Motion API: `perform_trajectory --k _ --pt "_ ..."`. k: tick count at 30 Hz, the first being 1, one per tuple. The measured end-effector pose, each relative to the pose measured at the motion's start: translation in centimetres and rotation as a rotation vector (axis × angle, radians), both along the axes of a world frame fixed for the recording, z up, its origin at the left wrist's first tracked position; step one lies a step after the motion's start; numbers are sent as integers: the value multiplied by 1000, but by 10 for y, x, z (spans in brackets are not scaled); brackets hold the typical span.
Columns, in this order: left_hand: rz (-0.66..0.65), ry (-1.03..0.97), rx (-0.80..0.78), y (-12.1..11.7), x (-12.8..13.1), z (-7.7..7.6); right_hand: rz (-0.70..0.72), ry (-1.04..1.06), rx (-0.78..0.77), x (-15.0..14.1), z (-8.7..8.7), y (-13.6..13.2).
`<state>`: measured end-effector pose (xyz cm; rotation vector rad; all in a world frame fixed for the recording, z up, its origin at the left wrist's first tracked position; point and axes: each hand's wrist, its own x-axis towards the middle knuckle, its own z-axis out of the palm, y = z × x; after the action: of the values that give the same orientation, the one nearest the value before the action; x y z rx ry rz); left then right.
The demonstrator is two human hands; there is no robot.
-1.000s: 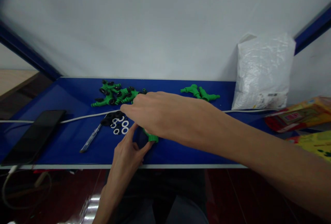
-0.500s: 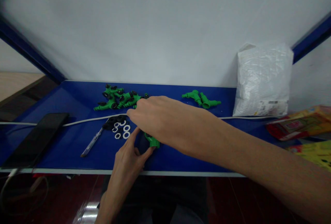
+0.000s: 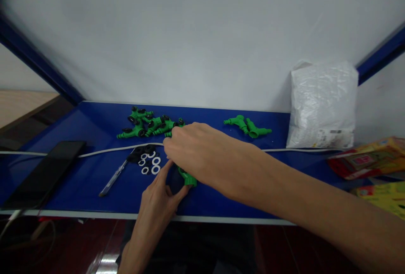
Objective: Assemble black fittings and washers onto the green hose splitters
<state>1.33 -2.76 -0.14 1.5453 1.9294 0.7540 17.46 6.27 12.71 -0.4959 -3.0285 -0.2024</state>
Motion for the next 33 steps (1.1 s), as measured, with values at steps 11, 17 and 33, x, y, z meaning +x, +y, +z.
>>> perform_trajectory --k 11,17,33 --pt "1 -10 8 0 -1 -3 -6 -20 0 2 6 -10" --pt "-6 -4 12 0 0 -4 40 53 -91 1 9 -8" --pt "-2 -3 9 0 -1 -5 28 29 -41 2 2 -10"
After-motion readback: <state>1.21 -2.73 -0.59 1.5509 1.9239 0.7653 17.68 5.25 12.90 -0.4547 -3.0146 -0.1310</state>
